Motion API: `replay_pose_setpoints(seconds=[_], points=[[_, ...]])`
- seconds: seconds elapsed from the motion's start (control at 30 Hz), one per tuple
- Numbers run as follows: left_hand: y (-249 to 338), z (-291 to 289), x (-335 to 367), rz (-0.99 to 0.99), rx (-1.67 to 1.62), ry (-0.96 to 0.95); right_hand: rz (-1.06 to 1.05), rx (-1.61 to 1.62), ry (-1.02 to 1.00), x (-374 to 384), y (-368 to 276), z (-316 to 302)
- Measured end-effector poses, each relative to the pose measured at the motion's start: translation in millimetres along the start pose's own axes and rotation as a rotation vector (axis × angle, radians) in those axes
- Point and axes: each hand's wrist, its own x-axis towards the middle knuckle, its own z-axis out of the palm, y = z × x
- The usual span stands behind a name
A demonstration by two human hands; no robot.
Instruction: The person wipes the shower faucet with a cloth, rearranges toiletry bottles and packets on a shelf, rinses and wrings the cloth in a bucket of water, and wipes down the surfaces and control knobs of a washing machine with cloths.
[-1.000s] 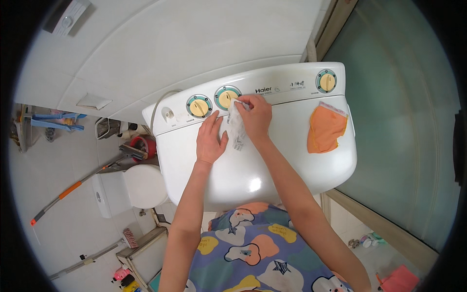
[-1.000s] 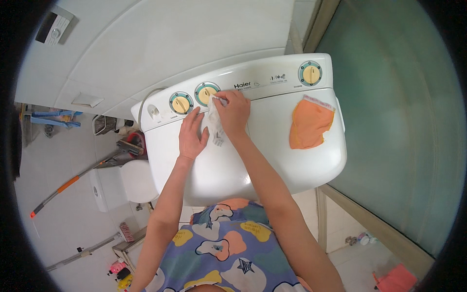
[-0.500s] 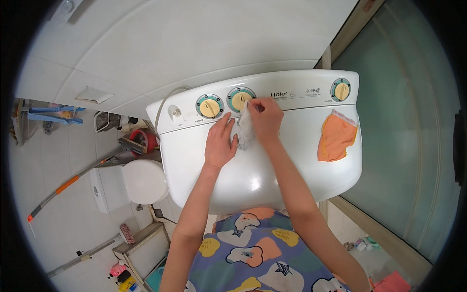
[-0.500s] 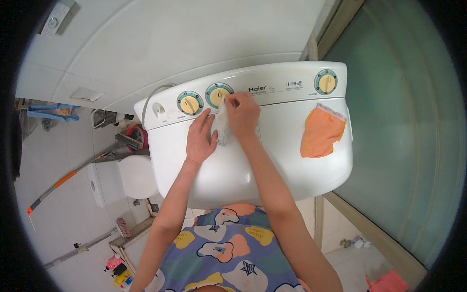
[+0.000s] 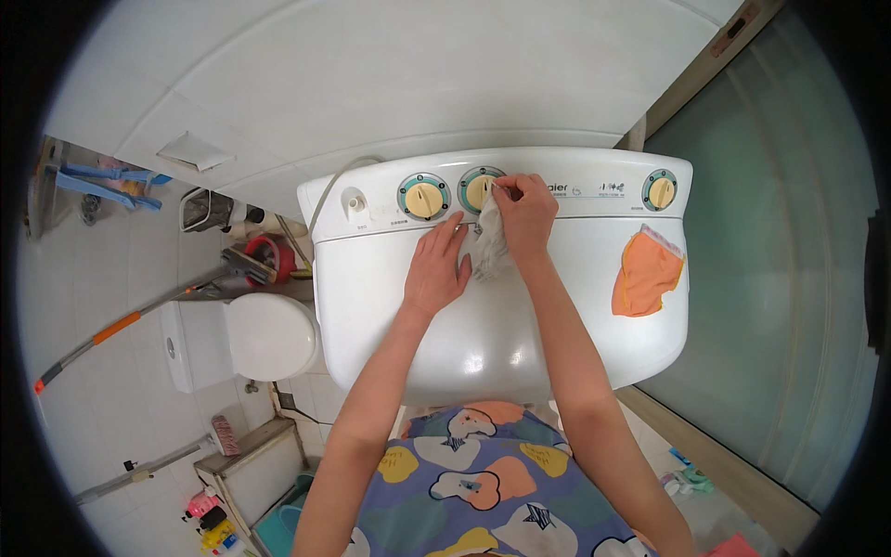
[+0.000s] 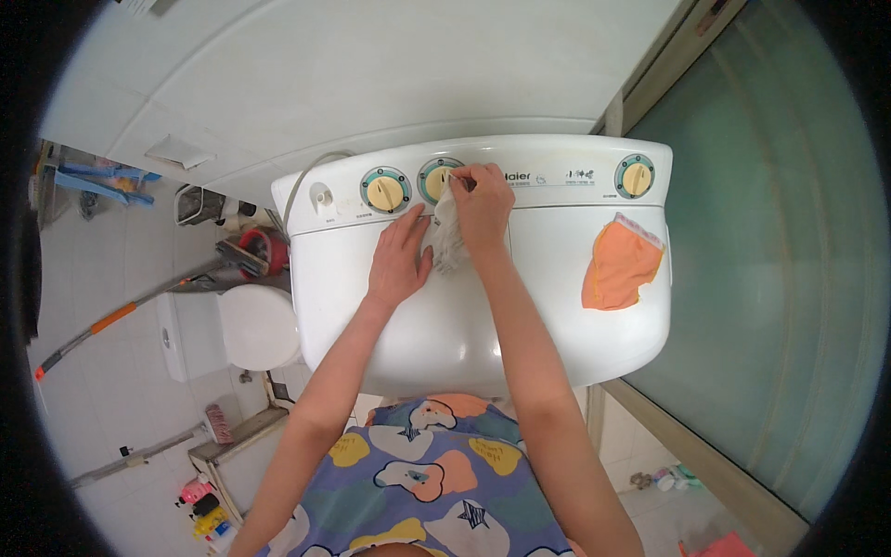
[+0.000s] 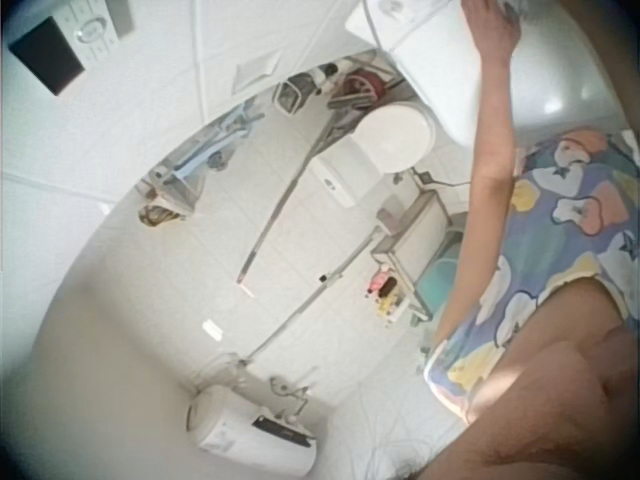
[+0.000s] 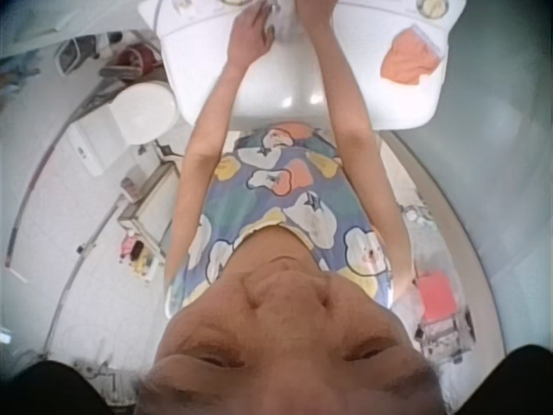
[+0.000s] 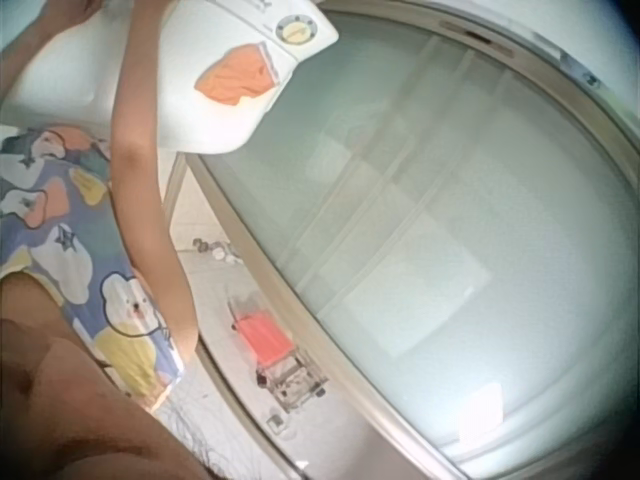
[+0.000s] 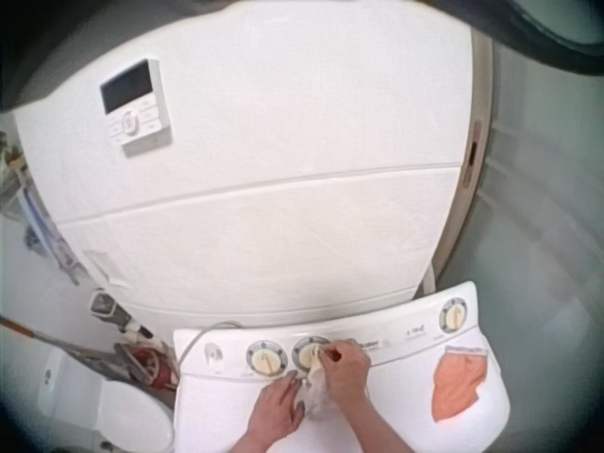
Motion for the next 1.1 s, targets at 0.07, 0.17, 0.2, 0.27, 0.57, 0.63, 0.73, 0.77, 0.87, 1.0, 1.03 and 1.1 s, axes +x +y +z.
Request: replay_pose_setpoints(seconds=[0.07, 0.17, 0.2, 0.27, 0.57, 0.63, 0.73, 0.77, 0.87, 1.0, 1.03, 1.1], points=[[0.0, -1.3, -1.4, -0.001, -0.002, 0.0, 0.003, 0.072, -0.008, -2.7, 2.4, -2.2], [-1.0, -1.5, -2.7, -0.005, -0.014, 0.02, 0.041, 0.042, -0.017, -17.3, 2.6, -1.2], [-2.1, -1.3, -2.2, 0.004, -0.029, 0.029, 0.031, 0.036, -0.022, -24.6, 6.2, -0.4], [-3.2, -0.2, -2.8, 0.002, -0.044, 0.049, -0.059, 0.04, 0.023, -41.9, 13.0, 1.4], [-11.6, 7.4, -9.9, 0.0, -0.058, 0.114, -0.214, -0.169, -0.248, -22.4, -4.5, -20.2], [-8.9, 8.3, -10.9, -0.001, -0.061, 0.118, -0.275, -0.19, -0.148, -8.1, -13.6, -18.2], [-9.2, 9.2, -10.1, 0.016, -0.068, 0.156, -0.259, -0.181, -0.092, -18.4, -11.5, -8.8], [-9.0, 9.5, -9.8, 0.028, -0.059, 0.155, -0.268, -0.19, -0.1, -24.0, -3.3, -10.2], [-10.5, 11.0, -11.4, 0.024, -0.061, 0.158, -0.311, -0.286, -0.243, -40.9, 14.3, -20.4], [-14.2, 7.2, -12.5, 0.023, -0.114, 0.165, -0.235, -0.255, -0.169, -28.7, -44.4, -13.0], [-12.8, 8.4, -12.1, 0.029, -0.122, 0.166, -0.234, -0.264, -0.164, -20.2, -43.9, -7.2], [-11.9, 9.2, -10.8, 0.009, -0.07, 0.078, -0.224, -0.457, -0.169, -7.2, -39.5, 5.8]])
